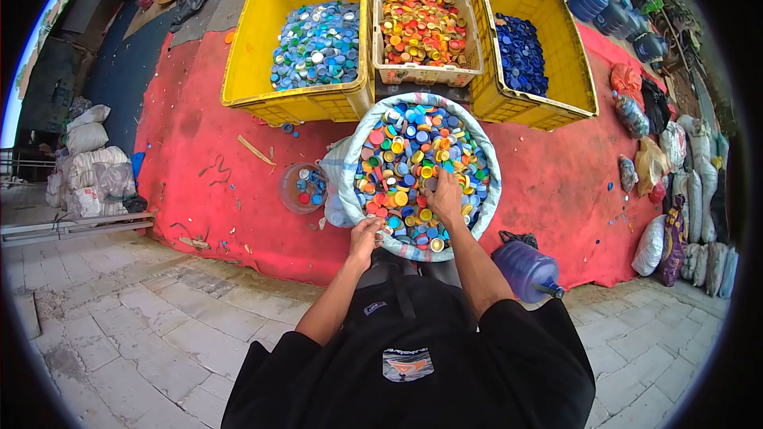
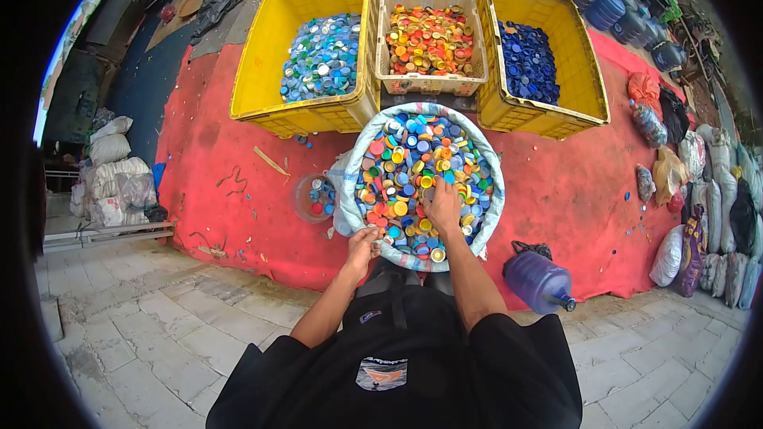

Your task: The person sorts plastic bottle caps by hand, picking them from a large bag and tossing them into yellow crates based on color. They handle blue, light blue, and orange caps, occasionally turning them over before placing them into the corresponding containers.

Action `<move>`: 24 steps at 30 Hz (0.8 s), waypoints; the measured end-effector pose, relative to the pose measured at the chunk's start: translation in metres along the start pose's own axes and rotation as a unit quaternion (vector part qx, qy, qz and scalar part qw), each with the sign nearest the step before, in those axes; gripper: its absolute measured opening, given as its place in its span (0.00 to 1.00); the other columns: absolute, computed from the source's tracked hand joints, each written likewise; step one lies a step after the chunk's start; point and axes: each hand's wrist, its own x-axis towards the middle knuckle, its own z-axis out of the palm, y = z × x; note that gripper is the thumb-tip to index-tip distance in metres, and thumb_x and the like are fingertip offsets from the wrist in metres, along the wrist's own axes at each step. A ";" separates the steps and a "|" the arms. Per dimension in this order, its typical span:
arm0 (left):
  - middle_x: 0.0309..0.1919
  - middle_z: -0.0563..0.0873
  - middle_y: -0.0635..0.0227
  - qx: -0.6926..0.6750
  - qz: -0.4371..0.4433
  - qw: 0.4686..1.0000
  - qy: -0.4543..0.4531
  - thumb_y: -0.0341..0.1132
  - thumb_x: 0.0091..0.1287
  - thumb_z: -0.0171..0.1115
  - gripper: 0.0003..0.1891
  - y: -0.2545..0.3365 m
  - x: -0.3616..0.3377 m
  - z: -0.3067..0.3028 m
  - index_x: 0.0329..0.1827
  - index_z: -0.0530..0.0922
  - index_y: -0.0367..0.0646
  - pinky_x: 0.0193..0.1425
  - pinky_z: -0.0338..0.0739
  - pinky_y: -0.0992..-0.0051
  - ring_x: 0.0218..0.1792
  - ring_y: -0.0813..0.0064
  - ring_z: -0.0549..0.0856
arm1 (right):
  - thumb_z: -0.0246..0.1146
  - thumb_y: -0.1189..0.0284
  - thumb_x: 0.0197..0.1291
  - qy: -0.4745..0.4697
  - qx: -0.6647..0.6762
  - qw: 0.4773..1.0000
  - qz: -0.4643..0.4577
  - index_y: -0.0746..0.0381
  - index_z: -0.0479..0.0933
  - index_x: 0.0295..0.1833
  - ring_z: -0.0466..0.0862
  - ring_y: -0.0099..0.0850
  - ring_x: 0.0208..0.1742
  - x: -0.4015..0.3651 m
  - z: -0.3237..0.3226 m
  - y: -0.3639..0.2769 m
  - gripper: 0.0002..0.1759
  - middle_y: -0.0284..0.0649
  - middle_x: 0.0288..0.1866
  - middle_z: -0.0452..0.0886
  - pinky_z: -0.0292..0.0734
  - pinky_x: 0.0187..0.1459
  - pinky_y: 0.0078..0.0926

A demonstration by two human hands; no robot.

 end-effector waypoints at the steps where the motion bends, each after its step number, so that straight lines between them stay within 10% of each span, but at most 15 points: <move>1: 0.37 0.82 0.75 0.002 0.000 1.000 -0.001 0.39 0.68 0.59 0.11 0.000 0.000 0.001 0.49 0.77 0.45 0.37 0.73 0.82 0.32 0.86 0.75 | 0.72 0.70 0.44 0.001 0.001 1.000 0.002 0.63 0.69 0.59 0.74 0.48 0.52 0.000 -0.002 -0.001 0.34 0.47 0.50 0.78 0.70 0.50 0.47; 24: 0.39 0.85 0.68 0.076 0.110 0.988 0.078 0.35 0.62 0.66 0.15 0.004 0.016 -0.028 0.50 0.77 0.40 0.36 0.75 0.77 0.32 0.79 0.78 | 0.73 0.70 0.43 -0.062 0.019 0.996 -0.069 0.61 0.73 0.57 0.76 0.42 0.50 0.022 0.041 -0.064 0.32 0.42 0.44 0.81 0.68 0.51 0.44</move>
